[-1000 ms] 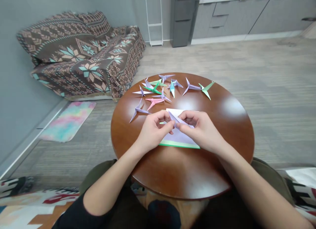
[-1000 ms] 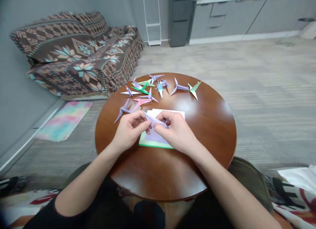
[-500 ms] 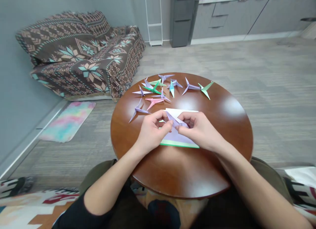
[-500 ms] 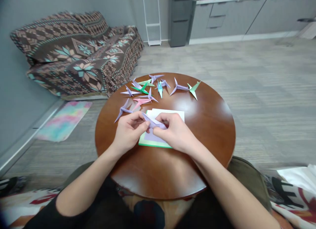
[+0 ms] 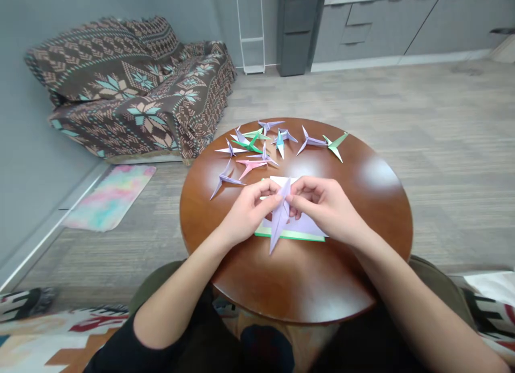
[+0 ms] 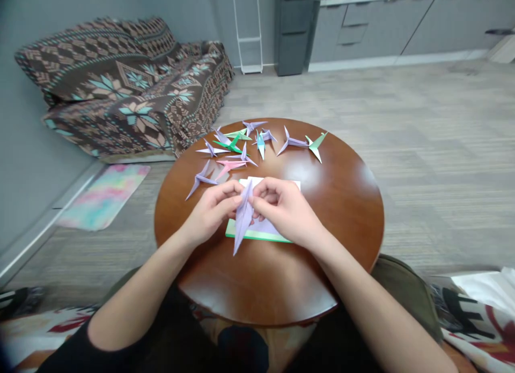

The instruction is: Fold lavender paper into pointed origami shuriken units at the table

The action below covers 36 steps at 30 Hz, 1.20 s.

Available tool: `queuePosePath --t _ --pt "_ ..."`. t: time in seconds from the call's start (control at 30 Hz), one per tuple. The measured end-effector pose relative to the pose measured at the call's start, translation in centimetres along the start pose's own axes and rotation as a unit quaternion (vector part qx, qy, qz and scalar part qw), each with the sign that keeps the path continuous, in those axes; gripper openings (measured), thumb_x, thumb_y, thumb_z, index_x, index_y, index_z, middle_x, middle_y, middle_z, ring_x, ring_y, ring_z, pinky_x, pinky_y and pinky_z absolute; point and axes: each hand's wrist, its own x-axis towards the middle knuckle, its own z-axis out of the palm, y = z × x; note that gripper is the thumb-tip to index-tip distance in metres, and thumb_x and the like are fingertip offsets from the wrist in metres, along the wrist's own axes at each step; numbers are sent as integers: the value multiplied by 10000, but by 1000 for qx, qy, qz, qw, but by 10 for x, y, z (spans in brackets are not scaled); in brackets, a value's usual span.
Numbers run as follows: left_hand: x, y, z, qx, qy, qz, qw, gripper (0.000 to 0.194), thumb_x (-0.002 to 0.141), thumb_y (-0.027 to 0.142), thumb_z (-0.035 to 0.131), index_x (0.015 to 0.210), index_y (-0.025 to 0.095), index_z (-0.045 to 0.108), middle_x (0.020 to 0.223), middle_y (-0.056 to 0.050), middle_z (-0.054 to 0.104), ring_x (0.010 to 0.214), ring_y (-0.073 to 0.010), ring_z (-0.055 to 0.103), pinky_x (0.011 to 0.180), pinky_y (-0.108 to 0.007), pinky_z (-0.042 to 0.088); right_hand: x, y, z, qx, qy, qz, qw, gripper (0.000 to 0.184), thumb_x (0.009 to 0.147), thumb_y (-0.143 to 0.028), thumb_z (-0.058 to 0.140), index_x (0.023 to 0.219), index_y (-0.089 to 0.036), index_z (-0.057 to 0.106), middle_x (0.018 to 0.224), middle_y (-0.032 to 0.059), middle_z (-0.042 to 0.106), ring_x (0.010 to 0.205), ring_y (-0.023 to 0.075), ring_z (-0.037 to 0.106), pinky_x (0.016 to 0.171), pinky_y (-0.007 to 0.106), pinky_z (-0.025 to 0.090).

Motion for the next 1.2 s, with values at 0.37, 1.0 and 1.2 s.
queuePosePath --t 0.37,1.0,1.2 --pt "1 3 -23 27 -51 -88 994 290 857 406 807 905 130 732 731 -7 714 625 -120 656 603 -213 471 1 3 -8 -116 -3 -56 992 137 873 -256 750 976 -173 713 873 37 754 748 188 720 711 326 544" --pt "-1 3 -23 58 -95 -105 988 219 824 316 792 759 117 729 649 22 641 585 -66 501 566 -190 346 -2 1 -5 -235 -54 -84 967 190 906 -232 626 735 -162 665 685 -14 624 655 126 523 617 273 368" --pt "-1 6 -27 -27 -89 -143 985 236 831 329 784 763 128 682 648 -13 708 541 -80 585 546 -187 424 -1 -3 -15 -131 -46 -51 989 95 869 -261 700 871 -167 692 717 4 686 658 153 604 627 284 450"
